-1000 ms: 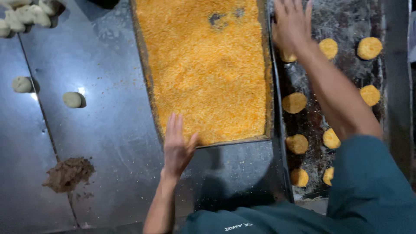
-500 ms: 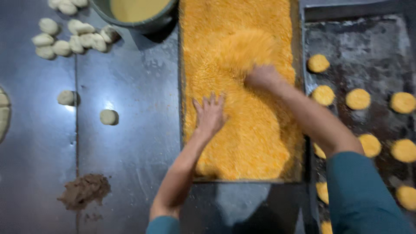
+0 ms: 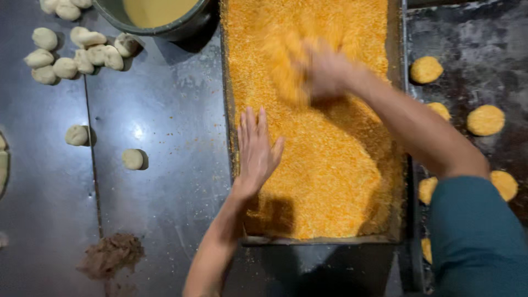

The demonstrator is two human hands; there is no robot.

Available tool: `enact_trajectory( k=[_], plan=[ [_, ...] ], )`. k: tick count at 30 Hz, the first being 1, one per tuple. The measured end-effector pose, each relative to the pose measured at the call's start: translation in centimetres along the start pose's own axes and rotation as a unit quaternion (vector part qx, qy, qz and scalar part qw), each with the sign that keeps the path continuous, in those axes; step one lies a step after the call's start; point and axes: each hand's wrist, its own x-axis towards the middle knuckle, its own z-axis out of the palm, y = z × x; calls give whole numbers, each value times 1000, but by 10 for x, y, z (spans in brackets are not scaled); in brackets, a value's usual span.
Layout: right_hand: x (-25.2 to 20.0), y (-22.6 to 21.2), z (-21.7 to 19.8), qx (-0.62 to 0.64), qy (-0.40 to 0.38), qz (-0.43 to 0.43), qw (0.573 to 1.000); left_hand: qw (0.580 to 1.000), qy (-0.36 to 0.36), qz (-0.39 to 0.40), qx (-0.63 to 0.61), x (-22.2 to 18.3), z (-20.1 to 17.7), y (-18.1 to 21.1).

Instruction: The person coats dough balls in breadcrumbs, places them on a metal tray, dips more dough pieces into a liquid mixture, and kemudian fills and shapes pieces of dough with a dark filling.

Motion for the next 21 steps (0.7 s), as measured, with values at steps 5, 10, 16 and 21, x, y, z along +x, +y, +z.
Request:
enact_trajectory(
  k=[5, 10, 16, 21],
  plan=[
    [-46, -39, 13, -58, -115, 18, 992, 970, -143, 27, 193, 89, 19, 3],
    [-18, -19, 7, 31, -46, 209, 976, 975, -135, -8, 178, 123, 27, 18],
    [-118, -92, 5, 174, -31, 186, 967, 979, -162, 50, 113, 23, -51, 59],
    [-153, -152, 10, 71, 79, 238, 965, 981, -124, 41, 145, -14, -103, 61]
  ],
)
